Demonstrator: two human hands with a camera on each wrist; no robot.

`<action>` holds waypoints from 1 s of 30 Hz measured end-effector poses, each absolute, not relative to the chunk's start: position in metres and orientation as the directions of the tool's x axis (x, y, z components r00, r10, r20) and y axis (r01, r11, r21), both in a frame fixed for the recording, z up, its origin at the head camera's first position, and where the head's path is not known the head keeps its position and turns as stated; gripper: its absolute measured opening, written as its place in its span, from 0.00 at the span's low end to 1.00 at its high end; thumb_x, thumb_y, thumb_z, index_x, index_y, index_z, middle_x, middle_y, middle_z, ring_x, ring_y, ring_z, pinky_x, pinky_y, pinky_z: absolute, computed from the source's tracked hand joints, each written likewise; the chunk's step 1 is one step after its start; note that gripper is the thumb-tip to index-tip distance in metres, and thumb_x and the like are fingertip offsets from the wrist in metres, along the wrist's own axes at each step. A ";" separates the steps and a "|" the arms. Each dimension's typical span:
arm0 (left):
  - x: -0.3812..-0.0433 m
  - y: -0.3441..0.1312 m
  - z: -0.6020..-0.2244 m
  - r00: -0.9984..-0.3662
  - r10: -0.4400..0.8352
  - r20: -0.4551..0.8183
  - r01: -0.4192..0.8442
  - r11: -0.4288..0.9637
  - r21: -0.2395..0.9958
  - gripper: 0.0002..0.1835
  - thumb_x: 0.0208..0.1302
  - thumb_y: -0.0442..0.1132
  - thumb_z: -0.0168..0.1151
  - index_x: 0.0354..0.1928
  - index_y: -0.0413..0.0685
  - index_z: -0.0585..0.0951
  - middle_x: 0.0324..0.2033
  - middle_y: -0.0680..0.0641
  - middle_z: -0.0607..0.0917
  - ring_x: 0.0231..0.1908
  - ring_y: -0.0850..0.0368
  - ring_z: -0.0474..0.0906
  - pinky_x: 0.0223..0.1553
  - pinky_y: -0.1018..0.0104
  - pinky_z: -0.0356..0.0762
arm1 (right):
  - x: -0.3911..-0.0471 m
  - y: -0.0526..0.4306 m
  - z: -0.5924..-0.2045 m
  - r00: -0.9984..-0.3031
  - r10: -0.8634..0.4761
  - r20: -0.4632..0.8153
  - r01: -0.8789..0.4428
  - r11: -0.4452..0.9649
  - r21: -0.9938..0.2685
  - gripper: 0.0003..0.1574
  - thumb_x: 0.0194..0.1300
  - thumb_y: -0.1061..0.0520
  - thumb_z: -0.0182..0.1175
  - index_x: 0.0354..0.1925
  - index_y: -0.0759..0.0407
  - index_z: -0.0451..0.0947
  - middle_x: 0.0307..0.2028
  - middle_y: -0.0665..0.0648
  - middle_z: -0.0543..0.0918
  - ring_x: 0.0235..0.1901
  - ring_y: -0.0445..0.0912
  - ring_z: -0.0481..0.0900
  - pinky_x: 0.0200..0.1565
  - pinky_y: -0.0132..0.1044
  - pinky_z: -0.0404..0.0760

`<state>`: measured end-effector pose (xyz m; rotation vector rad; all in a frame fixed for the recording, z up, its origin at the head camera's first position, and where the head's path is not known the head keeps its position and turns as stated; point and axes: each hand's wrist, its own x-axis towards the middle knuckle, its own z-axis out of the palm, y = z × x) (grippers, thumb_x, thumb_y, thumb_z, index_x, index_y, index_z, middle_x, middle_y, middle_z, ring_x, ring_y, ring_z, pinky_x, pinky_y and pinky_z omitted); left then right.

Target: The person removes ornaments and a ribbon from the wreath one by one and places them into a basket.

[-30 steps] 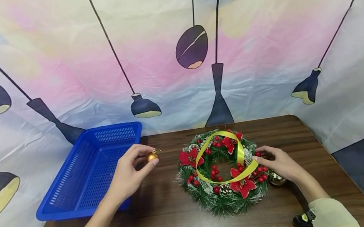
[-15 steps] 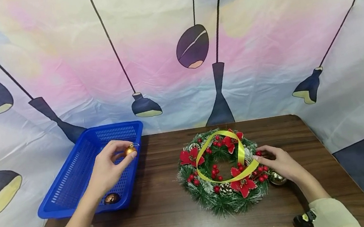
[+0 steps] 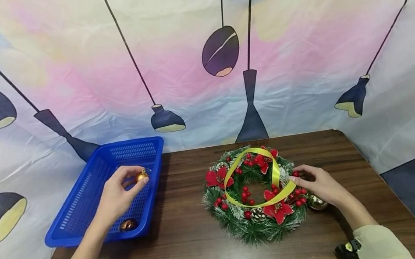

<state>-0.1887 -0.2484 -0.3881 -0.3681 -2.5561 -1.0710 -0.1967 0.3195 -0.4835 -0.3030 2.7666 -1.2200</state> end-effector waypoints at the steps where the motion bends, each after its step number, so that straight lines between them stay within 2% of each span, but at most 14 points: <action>1: -0.190 -0.249 -0.391 -0.911 0.101 0.399 0.355 0.685 0.636 0.14 0.69 0.37 0.74 0.54 0.43 0.85 0.50 0.43 0.84 0.52 0.47 0.84 0.54 0.46 0.86 | -0.197 0.320 -0.483 -0.975 -0.221 -0.013 -0.140 0.660 -0.738 0.35 0.79 0.38 0.59 0.70 0.60 0.74 0.66 0.71 0.77 0.70 0.74 0.66 0.58 0.78 0.70; 12: -0.198 -0.259 -0.414 -0.951 0.057 0.305 0.252 0.716 0.651 0.16 0.71 0.38 0.72 0.56 0.39 0.84 0.52 0.39 0.84 0.53 0.42 0.84 0.54 0.44 0.85 | -0.197 0.319 -0.483 -0.976 -0.217 -0.021 -0.131 0.662 -0.738 0.36 0.79 0.37 0.59 0.70 0.60 0.74 0.68 0.71 0.76 0.71 0.74 0.64 0.59 0.80 0.68; 30: -0.203 -0.261 -0.421 -0.952 0.040 0.305 0.234 0.735 0.636 0.16 0.70 0.35 0.72 0.55 0.36 0.83 0.51 0.37 0.83 0.53 0.40 0.84 0.53 0.44 0.86 | -0.197 0.320 -0.484 -0.974 -0.224 -0.017 -0.138 0.659 -0.740 0.35 0.80 0.39 0.58 0.70 0.61 0.74 0.68 0.72 0.76 0.70 0.75 0.65 0.58 0.79 0.69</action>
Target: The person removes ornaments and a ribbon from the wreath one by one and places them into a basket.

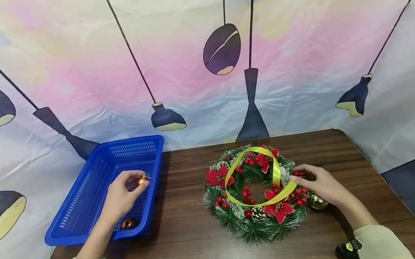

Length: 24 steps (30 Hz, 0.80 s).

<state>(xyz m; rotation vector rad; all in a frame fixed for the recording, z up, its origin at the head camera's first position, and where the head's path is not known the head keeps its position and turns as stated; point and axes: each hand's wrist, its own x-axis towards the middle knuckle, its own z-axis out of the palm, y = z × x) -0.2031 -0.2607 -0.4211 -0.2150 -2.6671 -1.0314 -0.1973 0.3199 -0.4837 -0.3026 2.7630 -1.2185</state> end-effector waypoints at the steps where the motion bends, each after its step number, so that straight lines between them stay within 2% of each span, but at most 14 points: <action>1: -0.204 -0.261 -0.421 -0.952 0.040 0.302 0.233 0.734 0.637 0.16 0.70 0.35 0.72 0.55 0.36 0.83 0.51 0.37 0.83 0.53 0.40 0.84 0.54 0.44 0.85 | -0.197 0.320 -0.484 -0.975 -0.223 -0.017 -0.138 0.659 -0.739 0.35 0.80 0.39 0.58 0.70 0.61 0.74 0.68 0.72 0.75 0.70 0.75 0.65 0.58 0.79 0.69; 15: -0.202 -0.260 -0.420 -0.961 0.003 0.278 0.189 0.742 0.644 0.17 0.71 0.36 0.72 0.55 0.35 0.83 0.51 0.36 0.83 0.54 0.39 0.83 0.55 0.43 0.85 | -0.197 0.319 -0.484 -0.975 -0.223 -0.018 -0.137 0.656 -0.742 0.35 0.80 0.39 0.58 0.71 0.61 0.73 0.69 0.73 0.74 0.70 0.75 0.64 0.58 0.79 0.69; 24: -0.202 -0.262 -0.420 -0.969 -0.003 0.247 0.159 0.755 0.636 0.18 0.72 0.38 0.71 0.57 0.34 0.82 0.53 0.35 0.83 0.55 0.37 0.82 0.58 0.41 0.82 | -0.196 0.319 -0.482 -0.973 -0.233 -0.005 -0.154 0.660 -0.735 0.34 0.81 0.40 0.57 0.70 0.63 0.74 0.67 0.72 0.76 0.68 0.74 0.68 0.57 0.77 0.71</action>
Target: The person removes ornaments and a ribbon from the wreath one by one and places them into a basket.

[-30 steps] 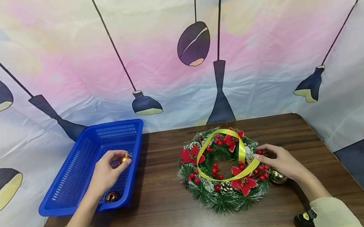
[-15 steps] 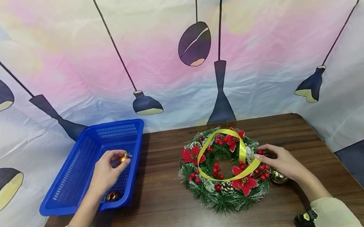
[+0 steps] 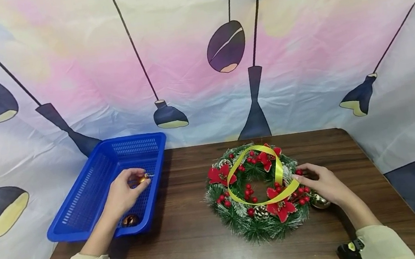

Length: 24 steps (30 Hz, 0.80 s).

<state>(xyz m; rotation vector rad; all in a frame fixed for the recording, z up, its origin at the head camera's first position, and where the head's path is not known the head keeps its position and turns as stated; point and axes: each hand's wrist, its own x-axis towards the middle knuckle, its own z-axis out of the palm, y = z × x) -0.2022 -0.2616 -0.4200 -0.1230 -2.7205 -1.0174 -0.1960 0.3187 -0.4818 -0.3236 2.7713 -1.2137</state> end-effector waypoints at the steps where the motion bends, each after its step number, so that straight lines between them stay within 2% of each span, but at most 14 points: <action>1: -0.202 -0.262 -0.420 -0.969 -0.002 0.246 0.159 0.756 0.635 0.19 0.72 0.38 0.71 0.58 0.34 0.82 0.53 0.35 0.82 0.55 0.37 0.82 0.58 0.40 0.82 | -0.196 0.319 -0.482 -0.972 -0.234 -0.003 -0.156 0.659 -0.735 0.34 0.81 0.40 0.57 0.70 0.63 0.74 0.67 0.72 0.77 0.68 0.74 0.68 0.57 0.76 0.71; 12: -0.201 -0.260 -0.418 -0.962 -0.023 0.272 0.162 0.756 0.634 0.20 0.71 0.40 0.72 0.58 0.35 0.82 0.53 0.35 0.83 0.56 0.37 0.81 0.59 0.40 0.80 | -0.198 0.319 -0.482 -0.973 -0.229 -0.020 -0.140 0.664 -0.735 0.36 0.81 0.39 0.57 0.70 0.63 0.73 0.68 0.73 0.75 0.70 0.75 0.65 0.58 0.79 0.68; 24: -0.199 -0.248 -0.408 -0.904 0.013 0.428 0.308 0.712 0.630 0.17 0.69 0.37 0.74 0.56 0.37 0.84 0.51 0.39 0.84 0.54 0.41 0.81 0.58 0.41 0.81 | -0.197 0.320 -0.483 -0.974 -0.226 -0.021 -0.137 0.661 -0.737 0.36 0.80 0.39 0.57 0.70 0.64 0.73 0.68 0.74 0.74 0.70 0.76 0.64 0.58 0.80 0.67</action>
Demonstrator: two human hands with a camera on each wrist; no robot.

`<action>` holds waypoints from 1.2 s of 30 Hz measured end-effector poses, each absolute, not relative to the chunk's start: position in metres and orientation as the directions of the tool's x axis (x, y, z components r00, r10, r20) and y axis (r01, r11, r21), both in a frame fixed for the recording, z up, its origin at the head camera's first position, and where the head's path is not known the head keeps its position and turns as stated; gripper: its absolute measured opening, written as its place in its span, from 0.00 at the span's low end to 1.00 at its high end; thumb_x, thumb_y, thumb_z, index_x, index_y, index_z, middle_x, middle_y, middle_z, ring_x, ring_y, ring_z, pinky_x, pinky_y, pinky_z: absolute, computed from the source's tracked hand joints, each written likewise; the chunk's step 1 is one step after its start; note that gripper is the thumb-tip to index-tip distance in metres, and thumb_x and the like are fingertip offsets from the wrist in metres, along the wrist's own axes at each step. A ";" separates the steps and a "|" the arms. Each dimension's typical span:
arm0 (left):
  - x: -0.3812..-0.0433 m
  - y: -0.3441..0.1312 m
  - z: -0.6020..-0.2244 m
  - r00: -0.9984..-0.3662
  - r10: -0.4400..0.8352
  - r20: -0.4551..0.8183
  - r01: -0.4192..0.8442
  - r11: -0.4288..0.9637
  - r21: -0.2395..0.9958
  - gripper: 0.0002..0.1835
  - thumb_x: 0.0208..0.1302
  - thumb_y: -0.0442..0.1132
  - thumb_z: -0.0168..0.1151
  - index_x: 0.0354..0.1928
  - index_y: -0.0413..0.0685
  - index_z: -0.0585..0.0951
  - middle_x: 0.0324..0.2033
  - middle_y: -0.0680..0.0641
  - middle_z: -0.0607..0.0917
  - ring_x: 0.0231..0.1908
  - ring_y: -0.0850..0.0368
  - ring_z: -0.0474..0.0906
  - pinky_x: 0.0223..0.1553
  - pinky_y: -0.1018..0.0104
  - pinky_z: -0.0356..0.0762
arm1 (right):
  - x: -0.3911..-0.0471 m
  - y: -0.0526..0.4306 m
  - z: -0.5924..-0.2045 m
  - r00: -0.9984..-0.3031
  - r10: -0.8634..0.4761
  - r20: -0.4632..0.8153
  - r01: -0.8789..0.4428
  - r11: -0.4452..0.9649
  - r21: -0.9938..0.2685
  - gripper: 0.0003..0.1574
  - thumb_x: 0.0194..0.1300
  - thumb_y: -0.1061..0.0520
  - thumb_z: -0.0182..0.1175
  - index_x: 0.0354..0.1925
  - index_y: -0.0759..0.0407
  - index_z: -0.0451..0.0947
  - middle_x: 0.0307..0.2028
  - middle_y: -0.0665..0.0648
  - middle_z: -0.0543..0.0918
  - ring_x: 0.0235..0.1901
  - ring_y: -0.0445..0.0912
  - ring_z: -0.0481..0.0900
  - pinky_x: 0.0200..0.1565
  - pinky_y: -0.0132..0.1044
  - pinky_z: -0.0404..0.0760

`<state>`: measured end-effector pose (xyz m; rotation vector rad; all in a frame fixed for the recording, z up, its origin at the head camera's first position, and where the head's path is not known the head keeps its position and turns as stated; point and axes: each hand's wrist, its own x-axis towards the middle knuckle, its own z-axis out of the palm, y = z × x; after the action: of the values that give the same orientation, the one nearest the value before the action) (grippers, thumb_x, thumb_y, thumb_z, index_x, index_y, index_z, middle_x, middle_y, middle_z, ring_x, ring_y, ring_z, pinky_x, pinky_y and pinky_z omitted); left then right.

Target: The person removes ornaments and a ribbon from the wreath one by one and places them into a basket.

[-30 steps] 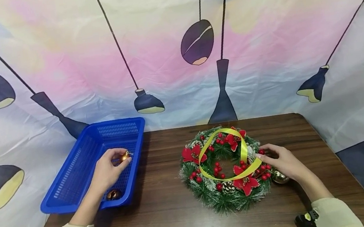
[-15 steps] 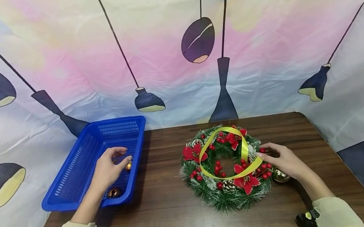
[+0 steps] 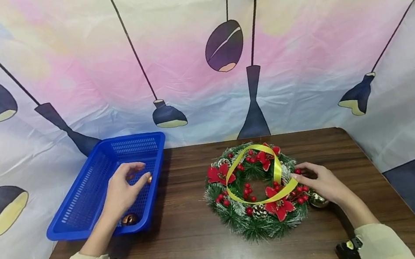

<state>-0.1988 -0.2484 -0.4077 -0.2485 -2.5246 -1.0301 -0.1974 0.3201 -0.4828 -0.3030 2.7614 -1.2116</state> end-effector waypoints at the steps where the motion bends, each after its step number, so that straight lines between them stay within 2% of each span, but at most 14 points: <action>1: -0.198 -0.246 -0.406 -0.898 0.022 0.438 0.325 0.706 0.629 0.17 0.69 0.37 0.74 0.55 0.37 0.84 0.51 0.39 0.84 0.54 0.42 0.81 0.58 0.42 0.81 | -0.197 0.320 -0.483 -0.974 -0.226 -0.022 -0.136 0.662 -0.737 0.36 0.80 0.39 0.57 0.70 0.64 0.73 0.68 0.74 0.74 0.70 0.76 0.63 0.58 0.81 0.67; 9: -0.190 -0.223 -0.391 -0.832 0.122 0.541 0.473 0.666 0.577 0.16 0.67 0.35 0.75 0.55 0.42 0.85 0.51 0.44 0.85 0.53 0.47 0.83 0.53 0.45 0.83 | -0.198 0.320 -0.483 -0.974 -0.223 -0.036 -0.123 0.660 -0.741 0.37 0.80 0.38 0.58 0.71 0.63 0.72 0.70 0.75 0.71 0.72 0.77 0.61 0.59 0.81 0.66; 14: -0.184 -0.208 -0.384 -0.809 0.159 0.566 0.519 0.646 0.559 0.16 0.67 0.35 0.75 0.55 0.44 0.85 0.51 0.46 0.85 0.51 0.48 0.82 0.51 0.45 0.83 | -0.198 0.320 -0.483 -0.975 -0.221 -0.038 -0.121 0.661 -0.740 0.37 0.80 0.37 0.58 0.71 0.62 0.72 0.70 0.75 0.71 0.72 0.77 0.61 0.59 0.81 0.65; 17: -0.179 -0.199 -0.380 -0.808 0.176 0.562 0.527 0.644 0.555 0.16 0.67 0.37 0.76 0.55 0.47 0.85 0.51 0.48 0.85 0.50 0.49 0.82 0.47 0.49 0.83 | -0.198 0.320 -0.482 -0.974 -0.223 -0.034 -0.124 0.659 -0.742 0.37 0.80 0.38 0.58 0.71 0.62 0.73 0.70 0.75 0.72 0.72 0.76 0.61 0.59 0.81 0.66; 22: -0.175 -0.185 -0.377 -0.800 0.220 0.559 0.556 0.621 0.552 0.17 0.66 0.36 0.76 0.55 0.47 0.85 0.50 0.50 0.85 0.52 0.53 0.82 0.50 0.54 0.84 | -0.197 0.320 -0.482 -0.974 -0.225 -0.032 -0.127 0.656 -0.744 0.37 0.80 0.38 0.58 0.71 0.62 0.73 0.70 0.75 0.72 0.72 0.76 0.61 0.59 0.81 0.65; 27: -0.176 -0.171 -0.373 -0.793 0.273 0.545 0.580 0.614 0.536 0.17 0.67 0.38 0.76 0.56 0.48 0.85 0.51 0.52 0.85 0.53 0.56 0.82 0.52 0.55 0.82 | -0.197 0.321 -0.482 -0.974 -0.225 -0.034 -0.125 0.656 -0.745 0.37 0.80 0.38 0.57 0.71 0.62 0.72 0.70 0.74 0.71 0.72 0.77 0.60 0.59 0.81 0.65; 36: -0.175 -0.146 -0.370 -0.776 0.329 0.538 0.620 0.554 0.556 0.18 0.67 0.38 0.75 0.57 0.47 0.85 0.52 0.51 0.85 0.56 0.56 0.81 0.58 0.51 0.81 | -0.197 0.320 -0.482 -0.973 -0.228 -0.029 -0.131 0.652 -0.747 0.37 0.80 0.39 0.57 0.71 0.63 0.72 0.70 0.75 0.72 0.72 0.77 0.61 0.59 0.82 0.64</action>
<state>-0.1747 -0.1461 -0.3703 -0.7752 -2.4198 -1.0787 -0.1974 0.3204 -0.4818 -0.2998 2.7454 -1.2261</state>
